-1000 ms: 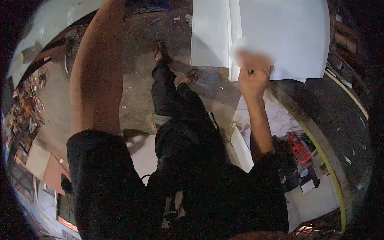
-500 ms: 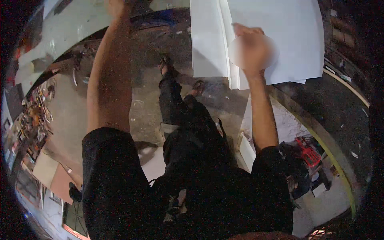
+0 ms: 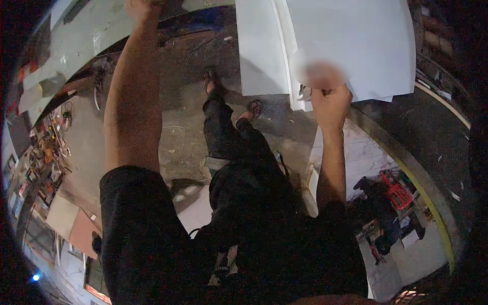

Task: The person applies liquid from a bottle onto the edge of a white L-shaped board, then presses and smooths a white laminate strip along the edge using a cloth.

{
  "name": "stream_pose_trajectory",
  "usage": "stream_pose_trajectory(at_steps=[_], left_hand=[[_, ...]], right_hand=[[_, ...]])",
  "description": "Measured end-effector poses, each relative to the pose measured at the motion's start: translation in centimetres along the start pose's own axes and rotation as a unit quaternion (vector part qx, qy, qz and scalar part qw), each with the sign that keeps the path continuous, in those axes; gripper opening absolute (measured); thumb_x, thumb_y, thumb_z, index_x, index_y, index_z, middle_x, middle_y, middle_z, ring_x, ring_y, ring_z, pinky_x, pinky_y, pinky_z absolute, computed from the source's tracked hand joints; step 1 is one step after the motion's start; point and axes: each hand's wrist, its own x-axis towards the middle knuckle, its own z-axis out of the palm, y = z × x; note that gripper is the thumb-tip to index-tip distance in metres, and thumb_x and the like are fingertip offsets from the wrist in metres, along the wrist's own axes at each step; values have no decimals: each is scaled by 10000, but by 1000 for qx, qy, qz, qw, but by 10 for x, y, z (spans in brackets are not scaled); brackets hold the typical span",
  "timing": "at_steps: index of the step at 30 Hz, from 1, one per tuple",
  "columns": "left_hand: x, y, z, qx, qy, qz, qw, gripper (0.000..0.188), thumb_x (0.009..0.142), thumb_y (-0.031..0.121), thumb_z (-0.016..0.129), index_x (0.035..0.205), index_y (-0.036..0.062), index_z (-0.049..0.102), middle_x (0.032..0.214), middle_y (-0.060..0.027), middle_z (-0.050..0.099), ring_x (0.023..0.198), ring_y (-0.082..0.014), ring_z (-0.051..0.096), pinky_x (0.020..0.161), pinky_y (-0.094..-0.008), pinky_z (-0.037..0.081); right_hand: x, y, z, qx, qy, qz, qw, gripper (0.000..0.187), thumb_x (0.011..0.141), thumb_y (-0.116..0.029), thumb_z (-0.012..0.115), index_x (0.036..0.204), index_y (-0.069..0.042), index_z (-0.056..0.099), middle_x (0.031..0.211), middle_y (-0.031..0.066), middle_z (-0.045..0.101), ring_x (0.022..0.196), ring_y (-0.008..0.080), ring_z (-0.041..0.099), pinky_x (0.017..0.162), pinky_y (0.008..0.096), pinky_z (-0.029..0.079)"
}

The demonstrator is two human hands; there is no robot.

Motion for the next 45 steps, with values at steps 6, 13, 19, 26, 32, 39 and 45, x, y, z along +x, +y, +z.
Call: stream_pose_trajectory(at_steps=[6,13,19,26,32,39,45], left_hand=[[9,-34,24,97,89,-18,991,519,946,521,580,1172,54,602,1155,-223,661,1083,-408,626,906,-500,512],[-1,9,-8,50,-24,-51,997,571,937,578,553,1215,82,604,1195,-225,655,1123,-404,617,919,-499,509],[0,10,-4,51,7,-49,997,525,918,551,584,1151,82,615,1205,-229,645,1100,-414,623,889,-505,510],[-4,10,-14,21,-18,-56,998,485,917,509,603,1102,61,636,1143,-226,651,1043,-421,635,872,-505,509],[3,2,0,29,35,-13,999,508,906,523,621,1104,55,635,1116,-218,666,1037,-413,645,873,-501,519],[3,-8,5,-9,26,-27,999,494,909,514,624,1091,56,641,1033,-214,693,993,-408,663,850,-500,532],[2,6,1,1,13,-28,1000,452,912,486,619,1071,63,638,1016,-207,696,972,-403,666,834,-493,533]], right_hand=[[-2,6,10,-47,32,-169,984,169,878,-63,695,1045,-60,717,935,92,625,788,228,642,686,354,530],[-9,11,9,-43,31,-223,973,190,853,-32,709,1043,-44,719,947,93,638,914,278,645,771,382,531],[-7,21,24,-78,57,-270,958,198,829,-31,736,1025,-34,710,928,97,638,883,280,631,775,379,516],[-13,14,19,-112,9,-287,951,92,837,64,683,907,5,674,908,137,655,868,308,636,757,397,518],[10,5,29,-86,33,-291,952,38,864,40,638,870,7,654,914,136,654,882,320,634,779,406,518],[-12,22,19,-99,-21,-275,956,57,854,25,637,885,-22,647,898,124,628,870,333,625,771,432,507],[21,4,24,-99,-10,-281,955,38,852,22,637,878,-5,638,900,122,627,855,311,629,766,419,505]])
